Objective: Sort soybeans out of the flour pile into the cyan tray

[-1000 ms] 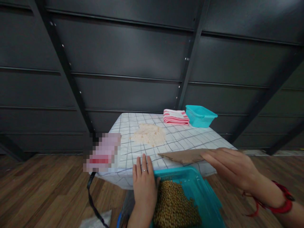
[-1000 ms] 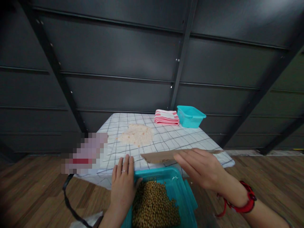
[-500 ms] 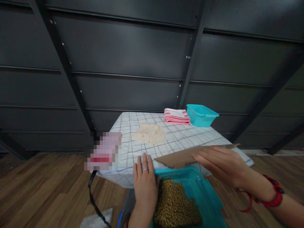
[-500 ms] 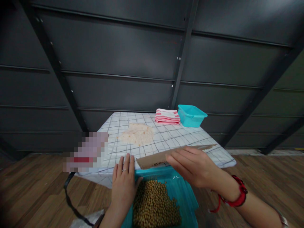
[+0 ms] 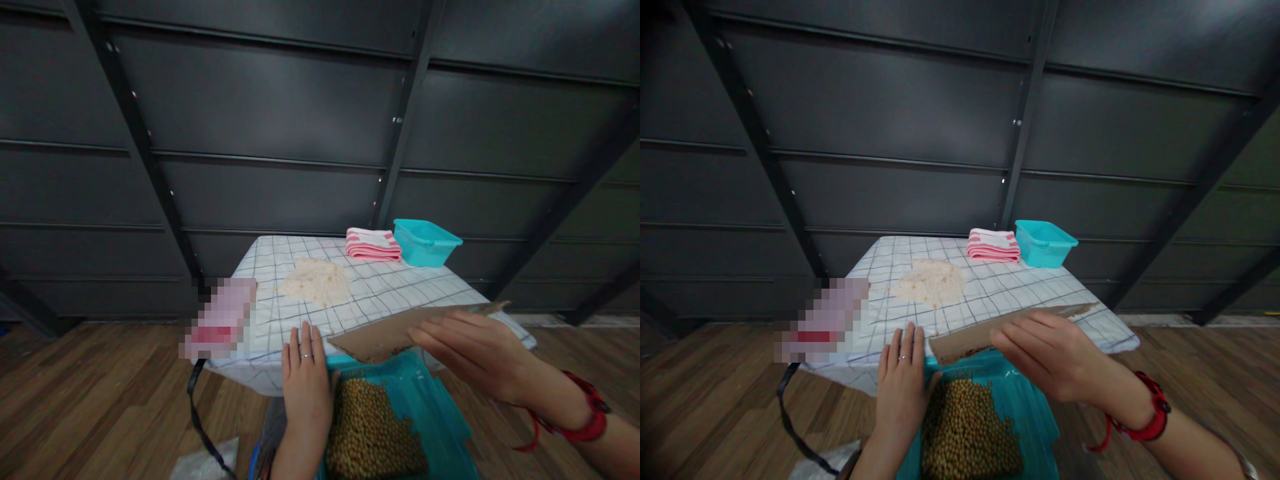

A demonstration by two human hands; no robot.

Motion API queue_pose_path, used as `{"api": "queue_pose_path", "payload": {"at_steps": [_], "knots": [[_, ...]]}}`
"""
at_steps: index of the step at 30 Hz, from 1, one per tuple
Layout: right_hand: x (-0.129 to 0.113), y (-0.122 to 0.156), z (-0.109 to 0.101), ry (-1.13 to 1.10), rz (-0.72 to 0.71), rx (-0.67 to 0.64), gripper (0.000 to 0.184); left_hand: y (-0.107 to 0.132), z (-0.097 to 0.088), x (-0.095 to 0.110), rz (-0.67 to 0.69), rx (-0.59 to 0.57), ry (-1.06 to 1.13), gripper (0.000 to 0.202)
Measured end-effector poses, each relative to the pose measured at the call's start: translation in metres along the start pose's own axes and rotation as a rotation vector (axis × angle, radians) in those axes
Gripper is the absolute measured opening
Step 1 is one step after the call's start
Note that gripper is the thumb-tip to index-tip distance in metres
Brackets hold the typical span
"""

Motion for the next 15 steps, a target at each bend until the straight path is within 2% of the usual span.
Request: {"api": "queue_pose_path", "payload": {"at_steps": [4,9,15], "knots": [[-0.001,0.006,-0.005,0.054,-0.041,0.028,0.029,0.000,0.001,-0.001,-0.012,-0.003,0.016,0.058],[0.004,0.003,0.005,0.119,-0.028,0.026,0.028,0.002,0.003,0.000,-0.002,0.005,0.023,0.058],[0.002,-0.003,0.004,0.014,0.021,0.003,0.031,0.001,0.002,0.000,-0.003,0.006,0.029,0.059]]}}
Point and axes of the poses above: each hand's wrist, its own y-axis away from the middle knuckle, its own z-axis out of the palm, x = y × z, the point moved 7 cm from there along -y, towards the middle knuckle, and after that the axes turned 10 degrees about x, right-handed, at the moved point
